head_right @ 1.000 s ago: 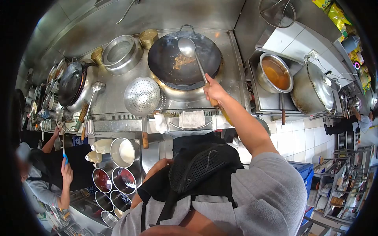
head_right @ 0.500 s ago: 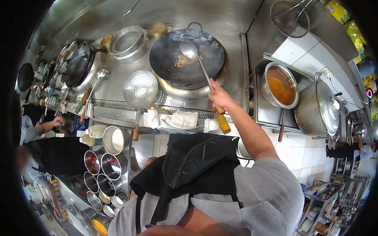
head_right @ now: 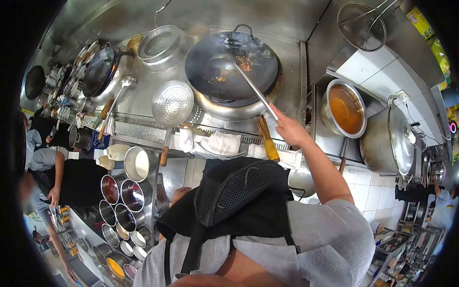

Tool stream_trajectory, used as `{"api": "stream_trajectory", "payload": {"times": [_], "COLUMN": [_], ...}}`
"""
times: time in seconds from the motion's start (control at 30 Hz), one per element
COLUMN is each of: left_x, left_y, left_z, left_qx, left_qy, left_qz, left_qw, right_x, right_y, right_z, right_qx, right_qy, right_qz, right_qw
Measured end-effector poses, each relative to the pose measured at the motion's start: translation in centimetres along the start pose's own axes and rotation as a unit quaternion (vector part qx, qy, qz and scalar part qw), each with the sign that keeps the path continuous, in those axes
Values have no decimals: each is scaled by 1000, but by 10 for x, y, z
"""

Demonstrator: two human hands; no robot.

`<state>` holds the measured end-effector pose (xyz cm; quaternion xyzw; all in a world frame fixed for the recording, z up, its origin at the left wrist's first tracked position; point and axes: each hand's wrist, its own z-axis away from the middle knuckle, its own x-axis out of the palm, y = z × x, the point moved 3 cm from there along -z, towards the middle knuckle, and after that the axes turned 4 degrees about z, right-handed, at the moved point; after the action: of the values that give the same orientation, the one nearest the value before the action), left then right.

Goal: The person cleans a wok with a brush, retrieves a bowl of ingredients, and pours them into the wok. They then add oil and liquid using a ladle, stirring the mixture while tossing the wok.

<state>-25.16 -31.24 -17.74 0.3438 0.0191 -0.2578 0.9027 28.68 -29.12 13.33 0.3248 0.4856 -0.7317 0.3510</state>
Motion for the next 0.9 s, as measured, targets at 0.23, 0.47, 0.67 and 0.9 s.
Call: {"api": "stream_trajectory", "payload": {"times": [0.23, 0.47, 0.67, 0.9], "left_x": [5, -12, -11, -4], "left_y": [-12, -27, 1, 10], "left_z": [-6, -62, -47, -5], "left_qx": [5, -41, -29, 5], "left_qy": [-68, -54, -37, -45], "left_qz": [9, 81, 105, -67], "left_qw": [998, 994, 993, 997], "right_x": [15, 15, -15, 11], "right_y": [5, -5, -12, 4], "right_z": [-32, -37, 34, 13], "right_qx": [56, 48, 87, 54], "right_qy": [-5, -9, -81, -1], "right_qz": [-10, 62, -13, -9], "right_qw": [998, 997, 993, 999]}}
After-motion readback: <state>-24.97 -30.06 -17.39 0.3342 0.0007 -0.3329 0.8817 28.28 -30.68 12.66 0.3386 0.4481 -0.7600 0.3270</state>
